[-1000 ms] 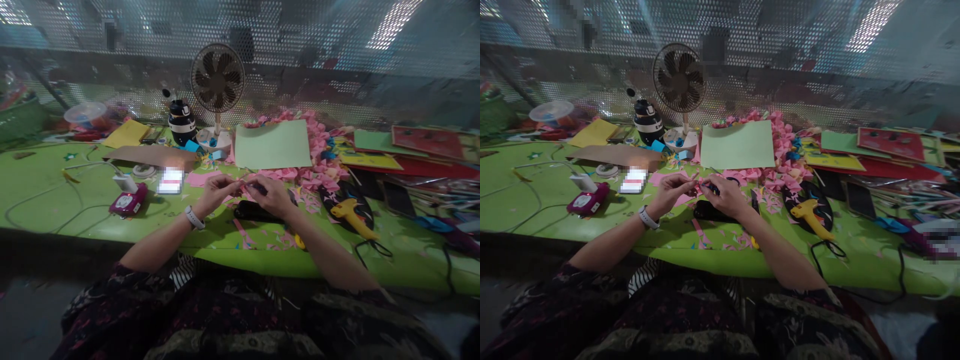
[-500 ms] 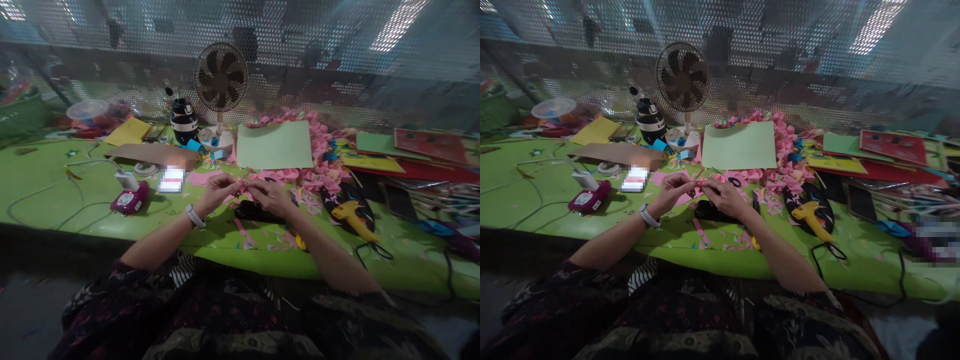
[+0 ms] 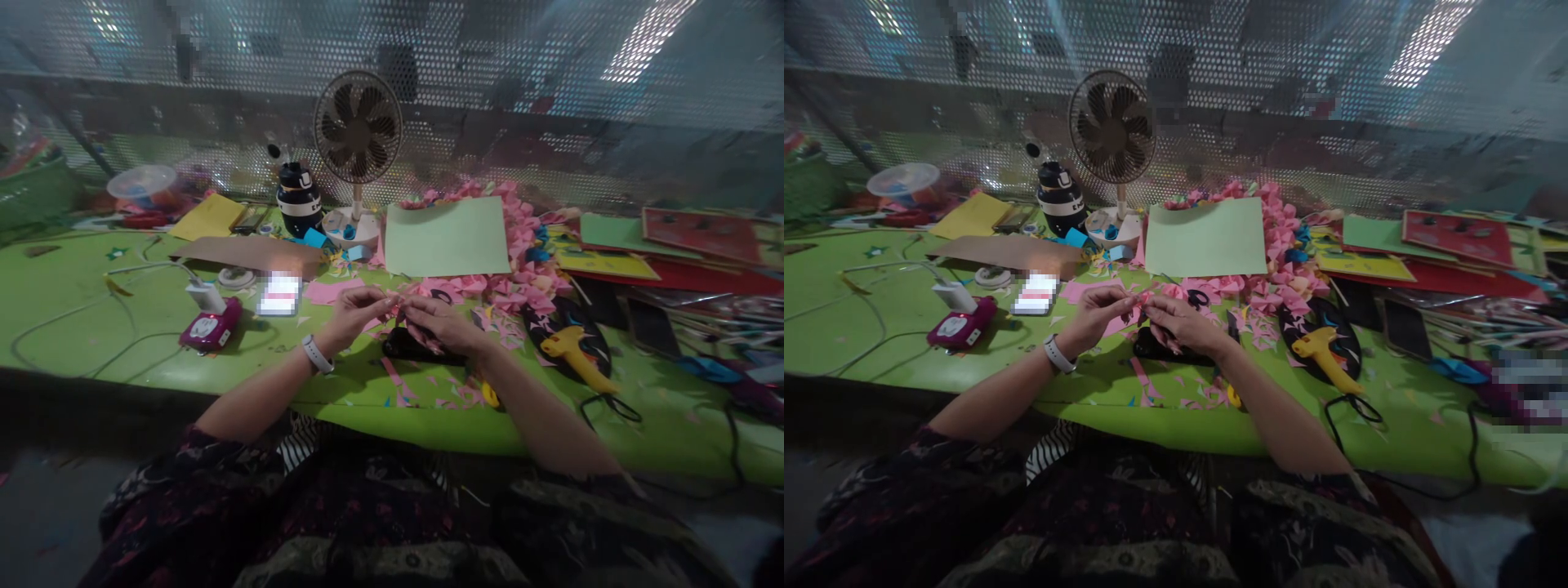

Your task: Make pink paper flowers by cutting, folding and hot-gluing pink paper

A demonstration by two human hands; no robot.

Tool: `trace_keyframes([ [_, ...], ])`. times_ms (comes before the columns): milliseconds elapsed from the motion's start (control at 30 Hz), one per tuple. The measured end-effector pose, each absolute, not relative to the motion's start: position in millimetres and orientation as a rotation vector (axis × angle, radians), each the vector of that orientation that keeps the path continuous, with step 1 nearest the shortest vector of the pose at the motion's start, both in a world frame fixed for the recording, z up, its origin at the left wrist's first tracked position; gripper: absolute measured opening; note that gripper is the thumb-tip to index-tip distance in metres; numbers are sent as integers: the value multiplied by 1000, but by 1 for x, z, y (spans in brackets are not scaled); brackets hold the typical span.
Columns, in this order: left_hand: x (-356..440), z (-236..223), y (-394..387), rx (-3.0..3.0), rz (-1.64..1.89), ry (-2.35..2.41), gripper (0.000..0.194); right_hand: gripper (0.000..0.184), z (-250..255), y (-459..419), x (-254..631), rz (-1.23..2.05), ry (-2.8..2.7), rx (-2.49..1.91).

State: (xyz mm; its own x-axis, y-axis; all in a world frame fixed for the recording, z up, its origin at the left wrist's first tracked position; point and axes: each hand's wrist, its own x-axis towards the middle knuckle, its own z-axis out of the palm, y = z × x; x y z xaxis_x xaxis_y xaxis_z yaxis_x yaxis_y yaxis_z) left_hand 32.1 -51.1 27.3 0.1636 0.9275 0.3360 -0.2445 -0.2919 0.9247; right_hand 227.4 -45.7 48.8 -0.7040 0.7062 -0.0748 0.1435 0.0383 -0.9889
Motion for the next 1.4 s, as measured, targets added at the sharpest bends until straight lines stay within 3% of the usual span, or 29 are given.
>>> trace_keyframes([
  [100,33,27,-51,1303,1400,723,33,35,48,-46,223,1651,-1871,-869],
  [333,35,25,-51,1186,1483,710,27,30,37,-48,215,1034,-1873,-857],
  [600,35,20,-50,1234,1465,746,23,39,37,-42,220,1056,-1867,-886],
  [1033,36,20,-50,1191,1518,720,26,30,35,-44,216,1098,-1884,-813],
  [1400,36,24,-52,1230,1536,700,26,19,35,-48,216,666,-2018,-814],
])
